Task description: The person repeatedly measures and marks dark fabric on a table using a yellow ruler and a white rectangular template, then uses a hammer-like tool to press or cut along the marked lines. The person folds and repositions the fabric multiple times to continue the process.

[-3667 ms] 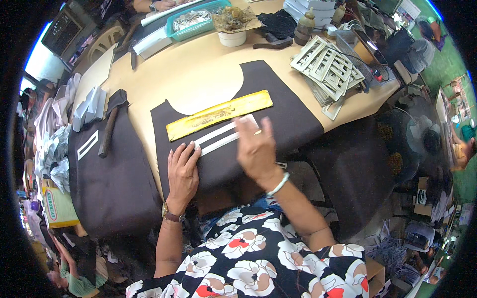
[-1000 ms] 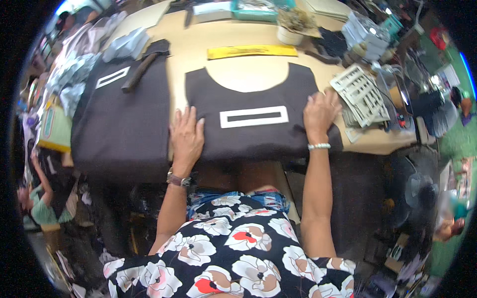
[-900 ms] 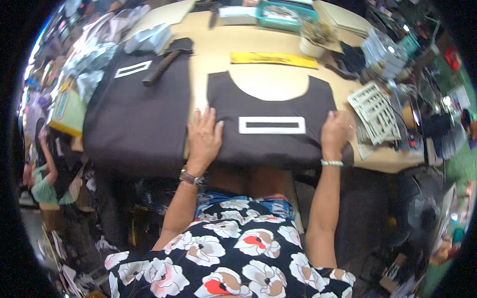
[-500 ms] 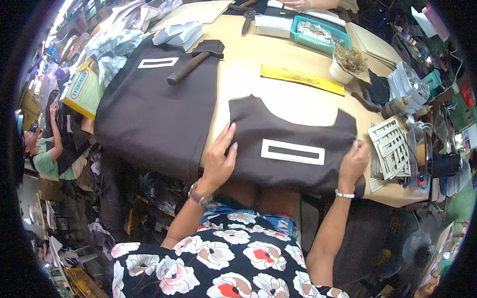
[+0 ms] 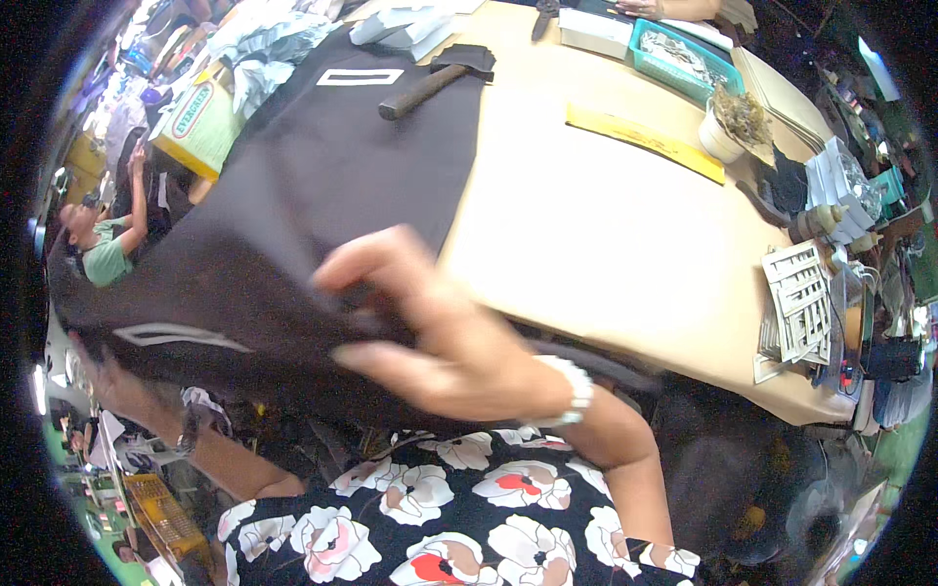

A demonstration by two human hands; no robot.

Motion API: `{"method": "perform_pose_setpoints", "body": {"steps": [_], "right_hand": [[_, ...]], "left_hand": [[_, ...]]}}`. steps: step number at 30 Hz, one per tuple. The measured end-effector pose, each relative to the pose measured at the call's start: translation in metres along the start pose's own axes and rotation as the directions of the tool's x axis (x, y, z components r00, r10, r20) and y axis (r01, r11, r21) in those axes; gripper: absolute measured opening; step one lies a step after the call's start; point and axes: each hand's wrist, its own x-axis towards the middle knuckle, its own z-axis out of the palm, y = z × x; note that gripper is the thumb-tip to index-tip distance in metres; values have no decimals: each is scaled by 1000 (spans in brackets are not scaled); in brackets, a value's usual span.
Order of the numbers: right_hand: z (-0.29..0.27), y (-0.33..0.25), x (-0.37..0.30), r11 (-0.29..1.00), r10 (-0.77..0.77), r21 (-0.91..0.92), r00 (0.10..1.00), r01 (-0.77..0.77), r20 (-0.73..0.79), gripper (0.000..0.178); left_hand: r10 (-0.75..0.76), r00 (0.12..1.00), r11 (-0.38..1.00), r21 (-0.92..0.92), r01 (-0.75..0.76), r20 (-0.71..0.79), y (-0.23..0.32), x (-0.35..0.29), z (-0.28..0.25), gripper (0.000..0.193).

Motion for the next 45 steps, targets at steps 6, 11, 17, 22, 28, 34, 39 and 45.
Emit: {"method": "perform_pose_setpoints", "body": {"steps": [6,11,17,22,28,34,39,45], "right_hand": [[85,54,41,959,-268,158,934,235,236,36],[76,30,74,943,-332,40,942,330,46,42],[-7,70,102,640,-560,-719,806,273,-193,64],[-67,129,85,828,-182,-540,838,-151,-514,74],[-93,145,94,864,-40,-434,823,-256,-566,71],[-129,130,148,782,-205,-603,849,-157,-487,73],[-158,163,187,781,-274,-603,778,-164,-566,85],[-166,191,182,808,-92,-514,799,-289,-594,71]], "left_hand": [[55,992,928,361,-94,116,-173,61,-58,41],[172,971,903,368,-222,164,-187,102,12,40],[304,918,927,144,-347,255,-103,80,223,40],[248,820,961,-238,-141,515,-7,4,333,55],[347,625,937,-229,-263,699,4,-46,386,54],[463,706,883,-207,-421,536,20,17,441,50],[347,613,885,-31,-464,710,33,22,482,49],[294,597,843,92,-530,746,26,-27,506,48]]}}
